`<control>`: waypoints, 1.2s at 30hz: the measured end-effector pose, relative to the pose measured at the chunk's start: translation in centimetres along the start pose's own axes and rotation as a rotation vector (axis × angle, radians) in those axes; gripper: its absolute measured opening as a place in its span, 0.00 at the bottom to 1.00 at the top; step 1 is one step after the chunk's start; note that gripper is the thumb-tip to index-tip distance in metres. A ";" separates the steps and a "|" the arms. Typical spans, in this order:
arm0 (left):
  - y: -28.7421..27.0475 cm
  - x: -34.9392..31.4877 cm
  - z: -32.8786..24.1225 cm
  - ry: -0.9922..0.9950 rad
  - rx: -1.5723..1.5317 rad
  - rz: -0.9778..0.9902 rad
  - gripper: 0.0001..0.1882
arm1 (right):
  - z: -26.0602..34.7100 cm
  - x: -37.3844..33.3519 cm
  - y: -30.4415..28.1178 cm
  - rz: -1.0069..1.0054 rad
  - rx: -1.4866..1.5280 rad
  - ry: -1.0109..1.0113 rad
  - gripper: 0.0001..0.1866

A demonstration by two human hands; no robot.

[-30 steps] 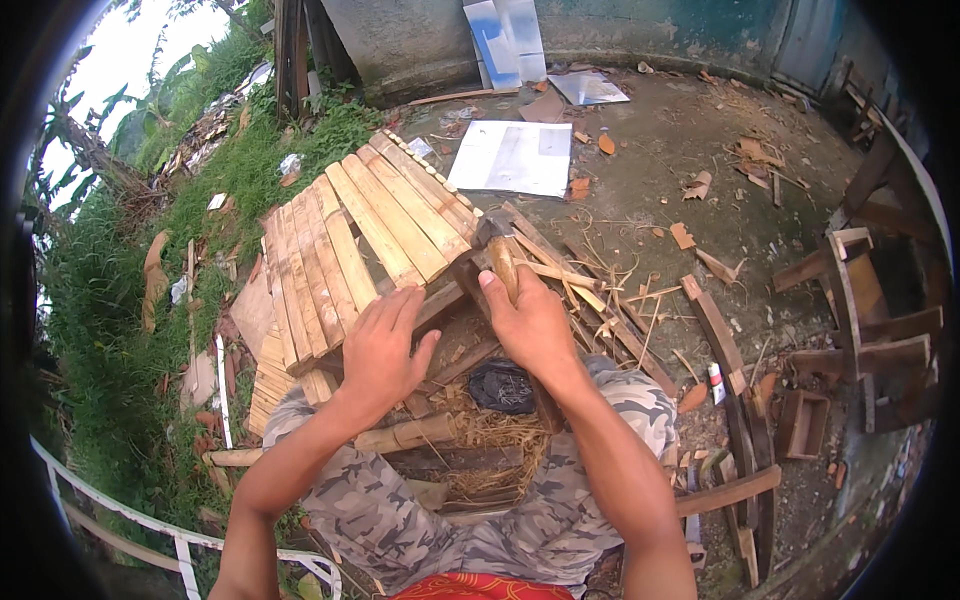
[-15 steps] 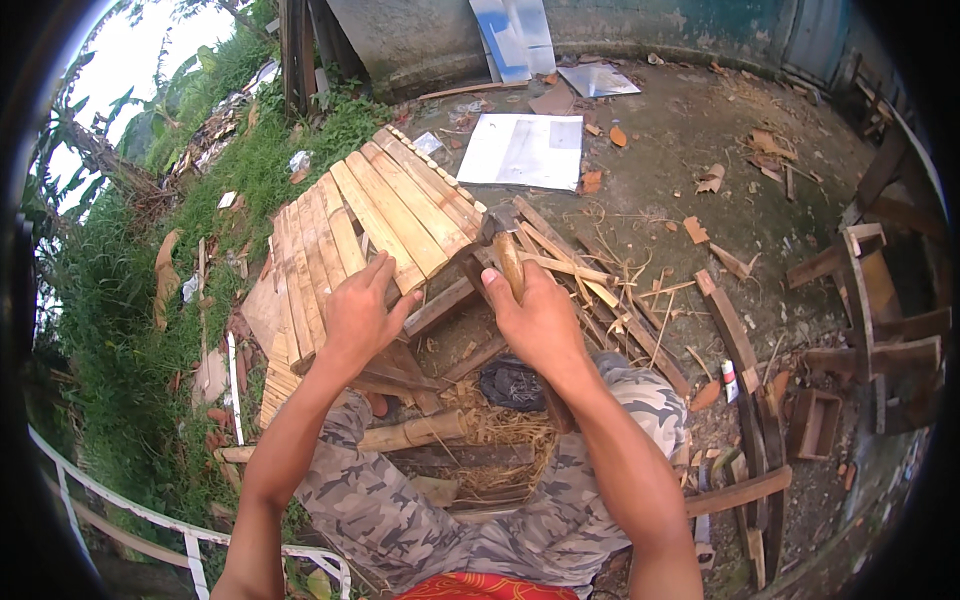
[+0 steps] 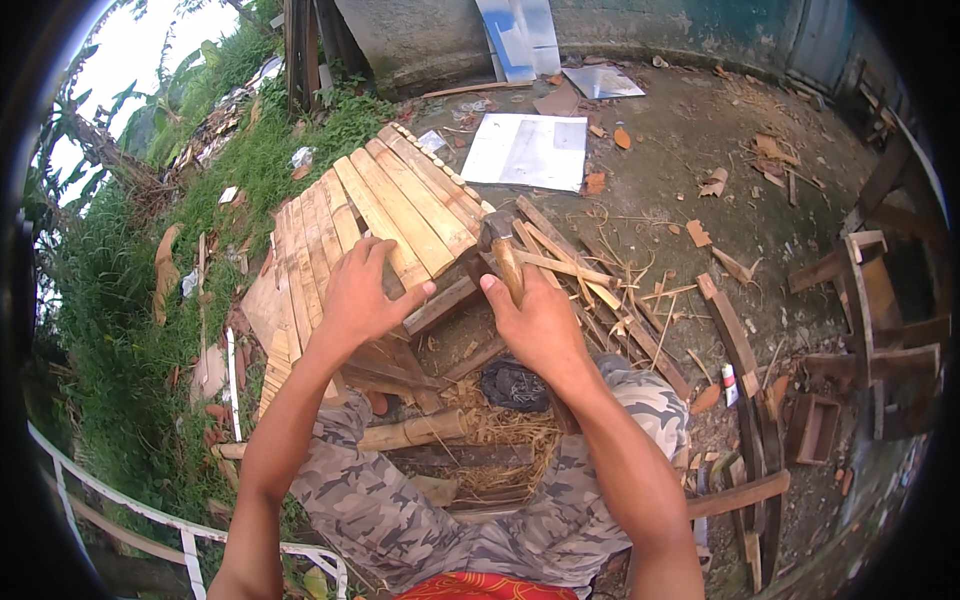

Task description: The person assembles a wooden structure by hammering nails into wooden planks. They repeatedly pick up nails from a small container and drive them into the wood using a hammer.

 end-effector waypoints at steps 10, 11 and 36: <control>1.3 7.7 10.9 -0.131 0.047 0.162 0.59 | 0.0 -1.3 -1.0 0.042 -0.019 0.045 0.27; 1.5 7.6 11.1 -0.123 0.020 0.153 0.59 | 0.0 -1.6 -1.2 0.046 -0.040 0.043 0.26; 2.9 6.6 8.2 -0.133 -0.006 -0.056 0.51 | -1.1 -2.9 -0.1 0.056 -0.244 0.033 0.22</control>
Point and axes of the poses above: each hand's wrist, its own x-axis towards the middle knuckle, its own y-axis out of the palm, z = x × y, the point moved 4 cm from there along x, towards the middle knuckle, and after that the axes turned 10 degrees about y, right-handed, at the moved point
